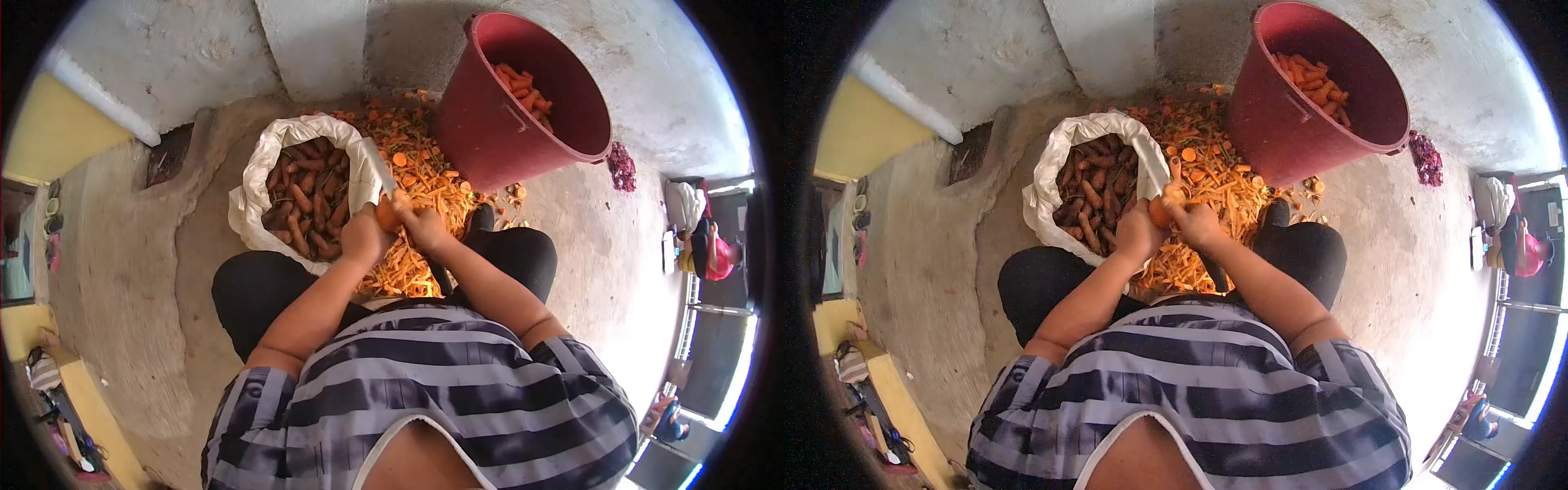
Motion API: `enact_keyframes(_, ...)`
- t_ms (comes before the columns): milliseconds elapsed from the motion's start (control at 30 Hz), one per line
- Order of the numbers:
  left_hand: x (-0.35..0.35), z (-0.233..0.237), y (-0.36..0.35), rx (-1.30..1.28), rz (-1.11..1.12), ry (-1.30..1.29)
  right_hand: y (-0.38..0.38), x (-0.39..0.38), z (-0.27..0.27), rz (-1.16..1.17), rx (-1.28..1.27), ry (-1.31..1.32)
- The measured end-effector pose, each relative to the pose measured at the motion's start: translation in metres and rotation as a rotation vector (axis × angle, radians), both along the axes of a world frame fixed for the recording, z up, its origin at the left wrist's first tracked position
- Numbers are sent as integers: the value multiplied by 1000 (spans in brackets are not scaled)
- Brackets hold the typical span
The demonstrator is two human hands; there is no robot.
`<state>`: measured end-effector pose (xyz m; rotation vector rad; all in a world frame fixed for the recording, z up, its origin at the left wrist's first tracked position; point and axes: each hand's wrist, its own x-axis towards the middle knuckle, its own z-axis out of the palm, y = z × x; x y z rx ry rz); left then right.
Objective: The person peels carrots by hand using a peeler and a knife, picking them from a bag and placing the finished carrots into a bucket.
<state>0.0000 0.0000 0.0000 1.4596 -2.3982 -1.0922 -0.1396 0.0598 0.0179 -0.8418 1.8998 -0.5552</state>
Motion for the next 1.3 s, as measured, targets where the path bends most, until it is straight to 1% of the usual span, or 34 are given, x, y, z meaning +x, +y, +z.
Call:
enact_keyframes(67, 5, -6, -9, 42, -17, 177, -4, -8, -10, -279, 60, -515)
enact_keyframes(100, 2, -2, -10, 58, -30, 237, -7, -7, 12, -485, -56, -607)
enact_keyframes(167, 3, -2, -2, 119, -53, 357, 4, -28, 3, -548, 99, -740)
enact_keyframes(267, 4, 1, -8, 138, -67, 363, 5, -33, 1, -347, 65, -680)
enact_keyframes(367, 2, 12, -1, 150, -102, 232, 10, -11, 9, -87, -181, -371)
enact_keyframes(433, 2, 11, 1, 124, -162, 243, 9, -9, -4, -91, -170, -359)
enact_keyframes(467, 2, 9, 1, 108, -193, 247, 8, -8, -9, -163, -126, -405)
enact_keyframes(500, 2, 7, 1, 40, -185, 242, 7, -8, -9, -233, -82, -448)
enact_keyframes(533, 2, 3, 1, -29, -177, 238, 5, -15, -5, -217, 24, -453)
enact_keyframes(567, 3, 1, 2, -95, -168, 233, 5, -18, -13, -289, 46, -471)
enact_keyframes(633, 4, 5, 3, -107, -127, 212, 2, -15, -20, -429, 95, -504)
enact_keyframes(667, 5, 6, 2, -114, -104, 203, 7, -18, -19, -428, 83, -560)
enact_keyframes(767, 6, 5, -1, -78, -182, 128, 9, -18, -25, -410, 52, -514)
enact_keyframes(867, 6, 8, 0, -86, -197, 160, 9, -18, -27, -494, 28, -408)
enact_keyframes(967, 7, 5, 0, -126, -178, 163, 11, -24, -33, -618, -14, -496)
enact_keyframes(1100, 8, 4, -1, -111, -188, 169, 14, -25, -29, -499, 82, -398)
enact_keyframes(1200, 7, 2, 0, -86, -187, 160, 17, -27, -27, -482, 97, -562)
enact_keyframes(1267, 8, -1, 0, -75, -184, 156, 20, -17, -24, -348, -43, -551)
enact_keyframes(1300, 8, 1, 1, -78, -195, 210, 21, -12, -23, -280, -111, -547)
